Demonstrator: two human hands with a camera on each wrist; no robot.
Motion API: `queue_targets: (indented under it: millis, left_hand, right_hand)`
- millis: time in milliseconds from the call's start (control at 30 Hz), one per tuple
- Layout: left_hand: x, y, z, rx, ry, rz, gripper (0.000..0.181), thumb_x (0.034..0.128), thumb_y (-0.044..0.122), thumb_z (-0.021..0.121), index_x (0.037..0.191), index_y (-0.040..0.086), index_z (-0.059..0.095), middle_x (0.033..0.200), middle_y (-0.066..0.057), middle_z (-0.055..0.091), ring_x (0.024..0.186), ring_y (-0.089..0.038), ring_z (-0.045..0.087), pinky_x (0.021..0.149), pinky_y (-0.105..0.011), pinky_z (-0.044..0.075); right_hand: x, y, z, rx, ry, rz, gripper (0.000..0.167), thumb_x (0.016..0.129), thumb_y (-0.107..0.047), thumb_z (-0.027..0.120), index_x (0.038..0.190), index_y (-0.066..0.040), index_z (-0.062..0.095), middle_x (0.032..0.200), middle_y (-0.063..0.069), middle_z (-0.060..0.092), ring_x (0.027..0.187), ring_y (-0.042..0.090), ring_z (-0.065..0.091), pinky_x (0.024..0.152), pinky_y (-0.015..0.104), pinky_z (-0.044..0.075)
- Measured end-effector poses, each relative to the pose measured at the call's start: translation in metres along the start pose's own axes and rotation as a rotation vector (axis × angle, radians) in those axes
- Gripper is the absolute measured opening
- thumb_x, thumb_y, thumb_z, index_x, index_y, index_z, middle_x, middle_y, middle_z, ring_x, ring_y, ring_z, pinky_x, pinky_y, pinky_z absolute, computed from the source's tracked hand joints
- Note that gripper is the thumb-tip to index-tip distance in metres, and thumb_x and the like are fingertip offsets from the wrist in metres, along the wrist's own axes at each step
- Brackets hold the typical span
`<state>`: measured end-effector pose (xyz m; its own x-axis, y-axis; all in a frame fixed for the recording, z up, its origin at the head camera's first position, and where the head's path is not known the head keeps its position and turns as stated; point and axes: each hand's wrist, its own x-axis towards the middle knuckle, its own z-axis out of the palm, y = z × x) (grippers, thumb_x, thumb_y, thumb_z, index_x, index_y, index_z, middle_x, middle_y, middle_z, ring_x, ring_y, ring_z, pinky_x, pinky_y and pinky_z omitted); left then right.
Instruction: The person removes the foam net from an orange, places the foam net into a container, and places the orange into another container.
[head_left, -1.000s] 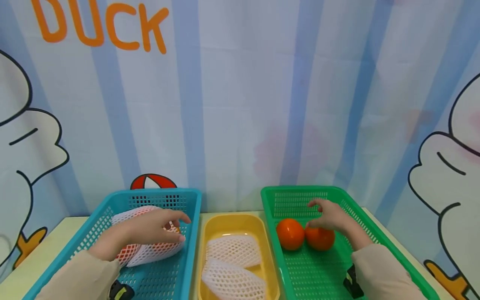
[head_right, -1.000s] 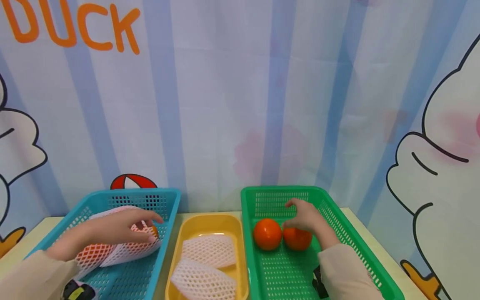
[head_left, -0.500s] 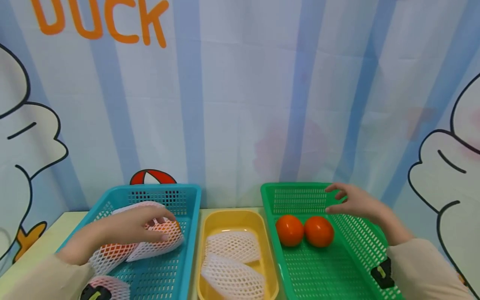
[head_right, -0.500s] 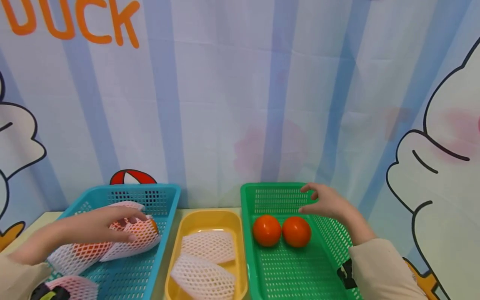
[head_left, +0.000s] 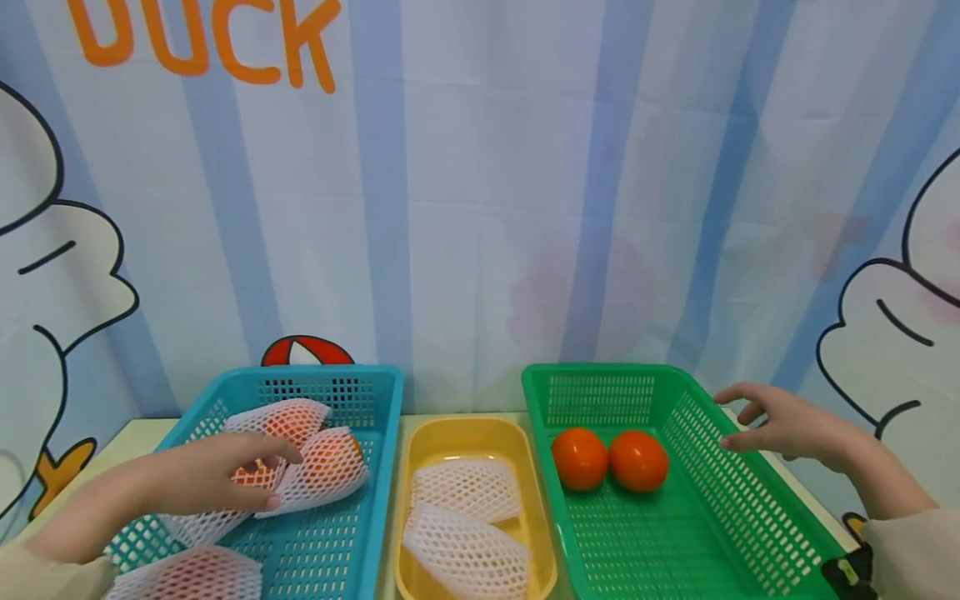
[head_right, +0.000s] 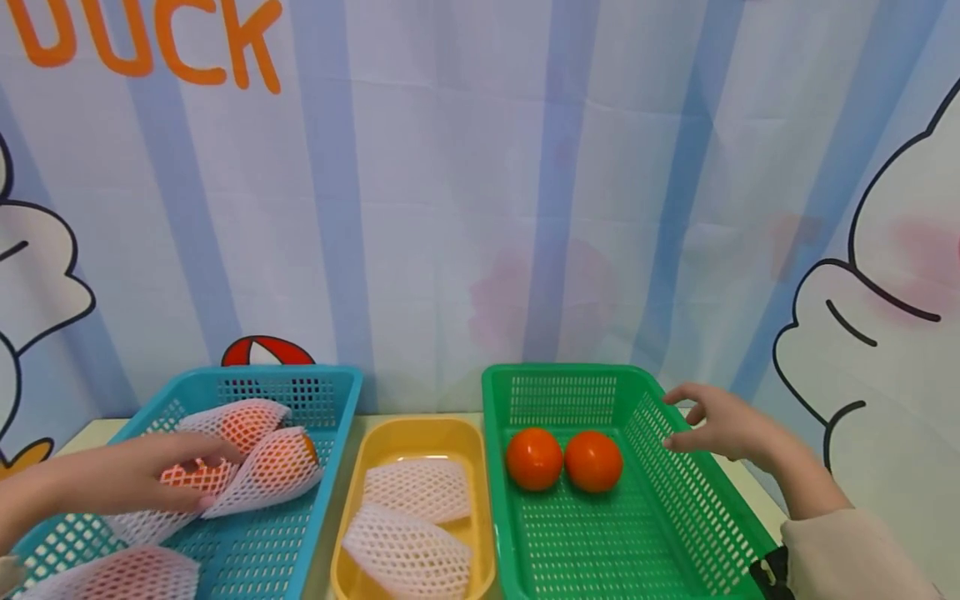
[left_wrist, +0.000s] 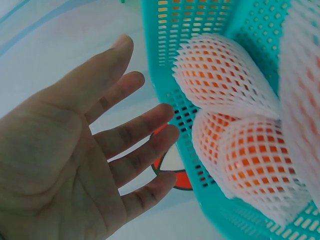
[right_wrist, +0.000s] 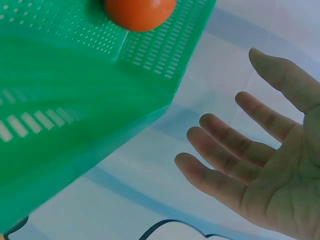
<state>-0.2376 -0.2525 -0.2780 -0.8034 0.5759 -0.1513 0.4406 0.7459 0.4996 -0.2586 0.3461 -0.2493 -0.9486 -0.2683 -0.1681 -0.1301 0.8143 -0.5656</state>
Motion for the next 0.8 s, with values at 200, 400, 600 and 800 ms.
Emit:
queue_targets:
  millis: [200,400,600,800]
  left_hand:
    - [-0.012,-0.009,0.003,-0.055,-0.040,-0.095,0.047,0.0844,0.025,0.068,0.124,0.005,0.053,0.118,-0.012,0.056,0.108,-0.038,0.050,0.083,-0.058,0.043]
    - [-0.020,-0.020,0.010,-0.105,-0.063,-0.165,0.049,0.0821,0.023,0.070,0.124,0.004,0.053,0.118,-0.014,0.056,0.106,-0.036,0.051,0.083,-0.059,0.043]
    - [-0.028,-0.033,0.016,-0.120,-0.086,-0.163,0.047,0.0830,0.019,0.069,0.124,0.004,0.054,0.120,-0.015,0.055,0.108,-0.039,0.050,0.084,-0.062,0.041]
    - [-0.032,-0.040,0.022,-0.145,-0.092,-0.187,0.046,0.0849,0.023,0.067,0.125,0.005,0.054,0.117,-0.013,0.056,0.105,-0.036,0.051,0.083,-0.063,0.040]
  right_hand:
    - [-0.007,0.014,0.000,0.019,-0.035,0.055,0.071,0.087,-0.026,0.066,0.137,0.010,0.030,0.112,0.030,0.050,0.091,0.034,0.058,0.065,0.047,0.050]
    - [-0.011,0.024,0.002,0.080,-0.071,0.109,0.071,0.088,-0.024,0.065,0.137,0.011,0.027,0.110,0.026,0.049,0.088,0.030,0.058,0.066,0.047,0.049]
    - [-0.014,0.031,0.004,0.091,-0.088,0.145,0.071,0.087,-0.023,0.066,0.136,0.011,0.028,0.108,0.024,0.051,0.089,0.032,0.059,0.065,0.048,0.051]
    - [-0.018,0.038,0.010,0.141,-0.105,0.145,0.070,0.088,-0.019,0.065,0.136,0.013,0.026,0.107,0.025,0.052,0.087,0.031,0.060,0.066,0.048,0.051]
